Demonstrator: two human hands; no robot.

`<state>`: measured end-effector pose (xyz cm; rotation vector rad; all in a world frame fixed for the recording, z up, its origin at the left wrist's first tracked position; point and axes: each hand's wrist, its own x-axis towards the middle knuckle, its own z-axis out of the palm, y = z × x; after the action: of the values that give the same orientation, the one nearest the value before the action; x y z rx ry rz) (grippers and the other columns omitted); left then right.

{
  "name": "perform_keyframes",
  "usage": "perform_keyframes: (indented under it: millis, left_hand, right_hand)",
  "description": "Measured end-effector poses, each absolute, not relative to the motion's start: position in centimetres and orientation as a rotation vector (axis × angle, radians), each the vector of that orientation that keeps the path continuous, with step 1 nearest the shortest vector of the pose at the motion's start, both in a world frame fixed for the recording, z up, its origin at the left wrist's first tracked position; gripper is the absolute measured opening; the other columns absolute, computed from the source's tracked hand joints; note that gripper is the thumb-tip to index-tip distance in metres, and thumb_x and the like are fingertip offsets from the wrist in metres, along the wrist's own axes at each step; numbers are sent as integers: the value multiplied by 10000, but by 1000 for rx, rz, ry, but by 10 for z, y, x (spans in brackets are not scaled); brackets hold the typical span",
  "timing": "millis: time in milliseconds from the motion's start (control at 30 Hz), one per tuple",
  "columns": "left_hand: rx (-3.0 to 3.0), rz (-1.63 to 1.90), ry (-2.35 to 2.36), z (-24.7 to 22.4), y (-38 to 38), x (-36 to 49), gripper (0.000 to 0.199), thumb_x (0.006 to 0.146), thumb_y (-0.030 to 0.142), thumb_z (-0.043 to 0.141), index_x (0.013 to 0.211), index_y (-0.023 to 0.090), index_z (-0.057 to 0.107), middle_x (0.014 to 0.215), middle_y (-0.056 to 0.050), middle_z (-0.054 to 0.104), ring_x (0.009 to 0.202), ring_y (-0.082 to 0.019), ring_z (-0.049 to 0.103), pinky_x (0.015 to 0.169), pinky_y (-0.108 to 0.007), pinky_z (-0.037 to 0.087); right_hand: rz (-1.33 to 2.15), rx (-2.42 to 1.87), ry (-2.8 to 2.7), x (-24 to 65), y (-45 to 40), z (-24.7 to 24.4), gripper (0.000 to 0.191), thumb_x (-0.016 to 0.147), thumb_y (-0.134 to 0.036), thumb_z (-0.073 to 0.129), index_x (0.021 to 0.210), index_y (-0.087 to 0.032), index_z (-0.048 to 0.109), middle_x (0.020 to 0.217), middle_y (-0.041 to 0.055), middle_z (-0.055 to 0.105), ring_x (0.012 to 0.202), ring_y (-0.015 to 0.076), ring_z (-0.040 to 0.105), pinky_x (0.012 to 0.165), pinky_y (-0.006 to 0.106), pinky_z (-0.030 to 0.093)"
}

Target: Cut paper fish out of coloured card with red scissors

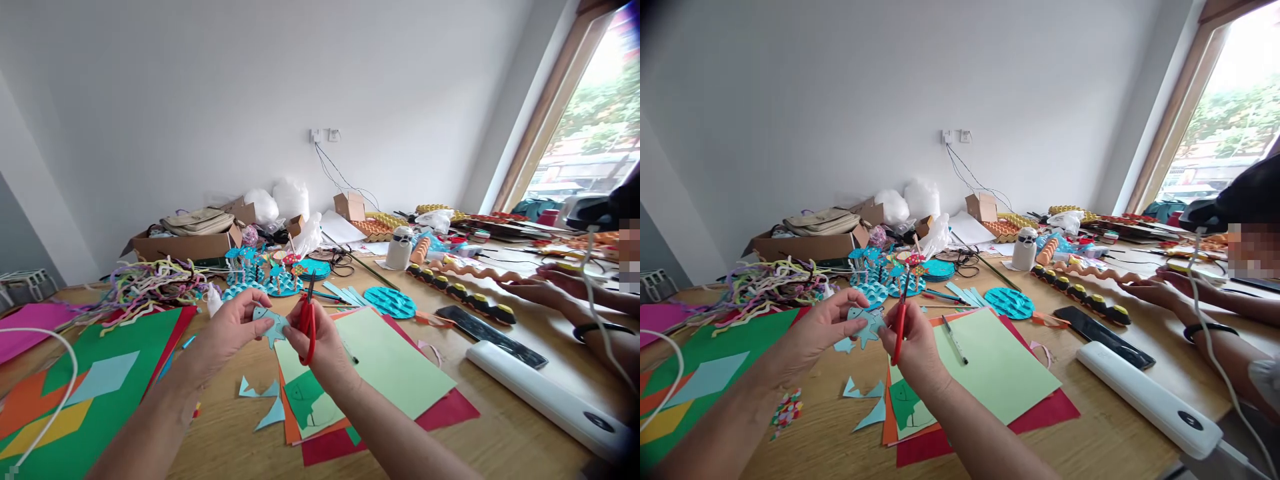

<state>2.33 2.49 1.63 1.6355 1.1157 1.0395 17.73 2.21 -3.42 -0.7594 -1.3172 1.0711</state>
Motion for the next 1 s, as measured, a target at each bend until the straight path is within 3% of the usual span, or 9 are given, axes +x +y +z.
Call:
perform_keyframes:
  millis: [100, 400, 533, 667, 1000]
  left_hand:
    - [1496, 1069, 1064, 15, 20, 32, 220, 697, 345, 643, 850, 226, 540, 623, 48, 542, 582, -128, 489, 587, -240, 366]
    - [1559, 1136, 1061, 6, 28, 28, 171, 758, 337, 571, 675, 197, 521, 626, 38, 488, 591, -120, 417, 586, -225, 365]
    - [1498, 1242, 1059, 12, 31, 18, 176, 740, 350, 590, 679, 202, 516, 614, 45, 493, 576, -120, 437, 570, -223, 382]
    - [1386, 1316, 993, 14, 28, 19, 158, 719, 329, 615, 695, 202, 523, 635, 51, 545, 582, -116, 486, 585, -228, 413]
    - [1352, 1368, 932, 19, 20, 28, 143, 722, 297, 602, 677, 189, 521, 610, 47, 548, 581, -113, 476, 578, -227, 419]
  right_hand:
    - [1014, -781, -1286, 176, 25, -35, 216, 663, -252, 617, 734, -196, 421, 642, -43, 473, 549, 92, 420, 498, 216, 350]
    - [914, -827, -1360, 179, 12, -25, 165, 765, -303, 541, 708, -191, 434, 624, -35, 466, 549, 94, 420, 517, 220, 357]
    - [1148, -745, -1490, 177, 1, -22, 318, 820, -400, 464, 593, -188, 400, 494, -41, 427, 460, 80, 391, 460, 210, 322]
    - [1411, -777, -1515, 169, -5, -24, 356, 778, -483, 508, 608, -178, 439, 432, -49, 447, 375, 63, 375, 395, 191, 285]
    - [1540, -837, -1471, 164, -2, -31, 419, 757, -561, 495, 631, -162, 484, 425, -47, 474, 326, 49, 379, 344, 169, 253]
